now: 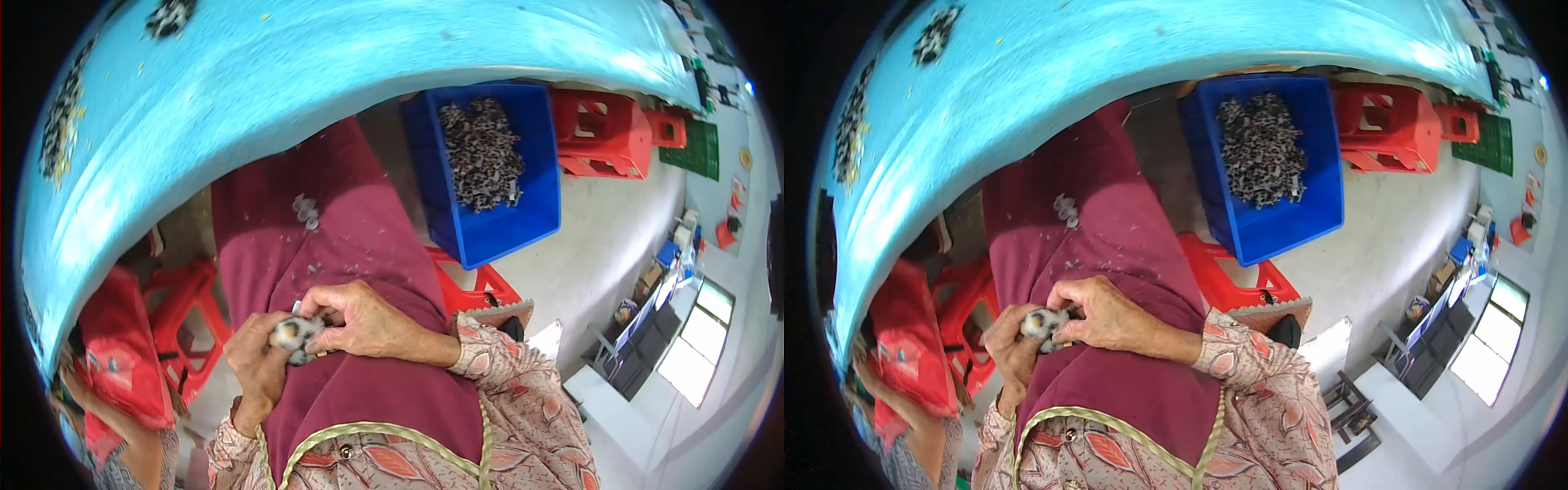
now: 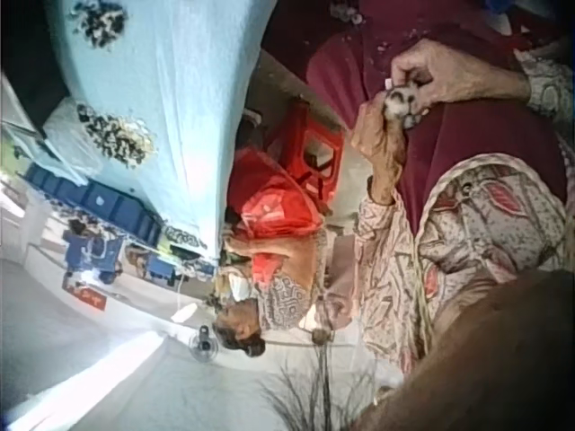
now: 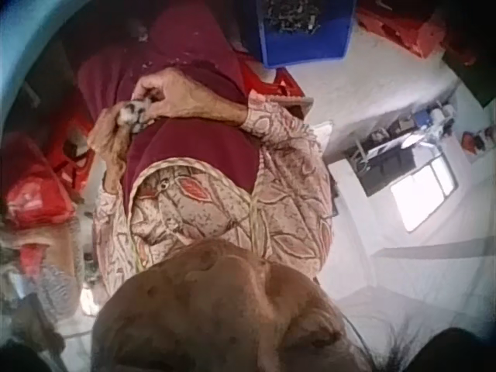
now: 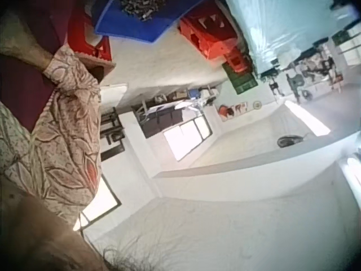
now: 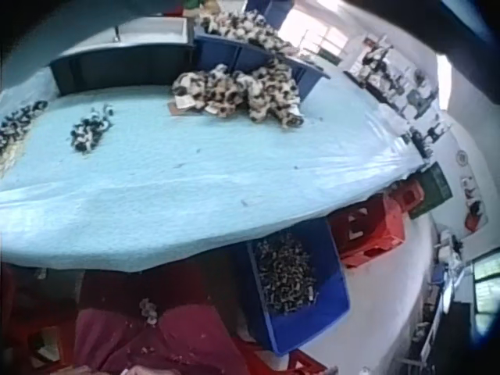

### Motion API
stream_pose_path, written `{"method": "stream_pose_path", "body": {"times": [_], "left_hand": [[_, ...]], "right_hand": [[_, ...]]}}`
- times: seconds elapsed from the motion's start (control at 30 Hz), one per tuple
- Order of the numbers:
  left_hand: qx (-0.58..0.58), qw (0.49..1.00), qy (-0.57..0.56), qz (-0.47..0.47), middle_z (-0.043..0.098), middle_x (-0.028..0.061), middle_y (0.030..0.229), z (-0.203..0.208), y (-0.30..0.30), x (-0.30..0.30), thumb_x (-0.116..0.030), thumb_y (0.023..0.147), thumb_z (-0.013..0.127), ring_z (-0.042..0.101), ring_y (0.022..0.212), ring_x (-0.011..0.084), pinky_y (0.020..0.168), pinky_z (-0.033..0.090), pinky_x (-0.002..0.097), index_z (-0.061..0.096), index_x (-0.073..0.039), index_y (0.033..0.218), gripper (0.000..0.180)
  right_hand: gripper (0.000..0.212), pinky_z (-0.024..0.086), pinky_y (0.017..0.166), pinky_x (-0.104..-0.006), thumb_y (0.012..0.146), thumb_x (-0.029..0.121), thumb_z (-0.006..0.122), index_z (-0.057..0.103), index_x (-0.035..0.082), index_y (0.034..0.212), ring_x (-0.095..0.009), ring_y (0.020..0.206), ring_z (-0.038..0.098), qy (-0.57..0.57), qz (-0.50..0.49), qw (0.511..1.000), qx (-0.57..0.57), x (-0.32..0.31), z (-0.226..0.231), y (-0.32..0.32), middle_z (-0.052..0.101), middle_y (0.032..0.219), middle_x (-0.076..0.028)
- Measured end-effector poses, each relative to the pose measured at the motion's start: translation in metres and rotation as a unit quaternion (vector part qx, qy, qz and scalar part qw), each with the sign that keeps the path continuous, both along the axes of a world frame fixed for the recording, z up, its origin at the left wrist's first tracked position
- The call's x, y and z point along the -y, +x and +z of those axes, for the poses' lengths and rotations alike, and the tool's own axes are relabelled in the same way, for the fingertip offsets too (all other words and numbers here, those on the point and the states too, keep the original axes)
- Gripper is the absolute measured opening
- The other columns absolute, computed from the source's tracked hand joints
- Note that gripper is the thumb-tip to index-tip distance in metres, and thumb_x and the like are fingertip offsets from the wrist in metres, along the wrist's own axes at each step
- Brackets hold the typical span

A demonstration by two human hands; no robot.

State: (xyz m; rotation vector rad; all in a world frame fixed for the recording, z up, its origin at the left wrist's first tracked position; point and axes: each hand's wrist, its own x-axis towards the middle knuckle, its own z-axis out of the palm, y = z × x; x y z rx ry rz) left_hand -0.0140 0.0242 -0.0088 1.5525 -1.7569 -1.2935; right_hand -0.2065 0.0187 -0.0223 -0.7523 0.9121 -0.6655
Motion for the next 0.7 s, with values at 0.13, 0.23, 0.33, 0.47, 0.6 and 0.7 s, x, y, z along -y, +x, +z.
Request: {"method": "stream_pose_path", "body": {"times": [0.13,0.23,0.33,0.47,0.6,0.7], "left_hand": [[-0.308,0.864,0.388,0.085,0.060,0.0032,0.096,0.000,-0.011,0.025,-0.010,0.070,0.076,0.060,0.086,0.0155,0.079,0.048,0.0249,0.065,0.004,0.099,0.035],[-0.428,0.757,0.493,0.037,0.057,0.0039,0.102,0.000,-0.025,0.037,-0.009,0.065,0.080,0.058,0.094,0.0154,0.083,0.047,0.0249,0.064,0.006,0.102,0.043],[-0.396,0.729,0.558,-0.009,0.055,0.0048,0.106,0.010,-0.026,0.045,-0.006,0.062,0.080,0.056,0.098,0.0156,0.087,0.046,0.0269,0.064,0.007,0.102,0.044],[-0.378,0.685,0.614,-0.104,0.056,0.0066,0.108,0.014,-0.027,0.035,-0.002,0.064,0.077,0.057,0.098,0.0162,0.088,0.046,0.0276,0.065,0.006,0.101,0.039],[-0.388,0.707,0.584,-0.091,0.064,0.0106,0.106,0.012,-0.025,0.031,0.002,0.067,0.072,0.062,0.099,0.0196,0.089,0.049,0.0303,0.062,0.005,0.107,0.042],[-0.436,0.661,0.609,0.048,0.063,0.0164,0.113,-0.003,-0.036,0.036,0.005,0.068,0.069,0.061,0.107,0.0247,0.095,0.048,0.0342,0.055,0.007,0.119,0.053]], "right_hand": [[0.013,0.051,0.059,-0.0299,0.072,-0.003,0.067,0.062,-0.002,0.084,-0.019,0.067,0.065,-0.206,-0.039,0.966,-0.152,0.009,0.001,-0.028,0.065,0.078,-0.010],[0.013,0.051,0.060,-0.0307,0.074,-0.003,0.067,0.063,-0.001,0.086,-0.020,0.068,0.065,-0.282,-0.077,0.946,-0.137,0.011,0.005,-0.040,0.065,0.079,-0.010],[0.013,0.050,0.064,-0.0347,0.073,-0.002,0.067,0.063,0.000,0.085,-0.024,0.071,0.063,-0.309,-0.078,0.943,-0.095,0.008,0.010,-0.050,0.064,0.078,-0.010],[0.006,0.051,0.063,-0.0333,0.078,0.000,0.064,0.063,0.000,0.084,-0.025,0.074,0.064,-0.370,-0.054,0.919,-0.124,0.011,0.006,-0.063,0.064,0.080,-0.010],[0.010,0.050,0.068,-0.0314,0.082,0.003,0.058,0.062,-0.001,0.090,-0.022,0.076,0.063,-0.292,-0.024,0.953,-0.079,0.007,0.016,-0.066,0.065,0.082,-0.009],[0.019,0.049,0.073,-0.0278,0.080,0.003,0.061,0.062,-0.002,0.098,-0.014,0.078,0.061,-0.104,-0.170,0.980,-0.001,-0.010,0.027,-0.065,0.066,0.086,-0.007]]}}
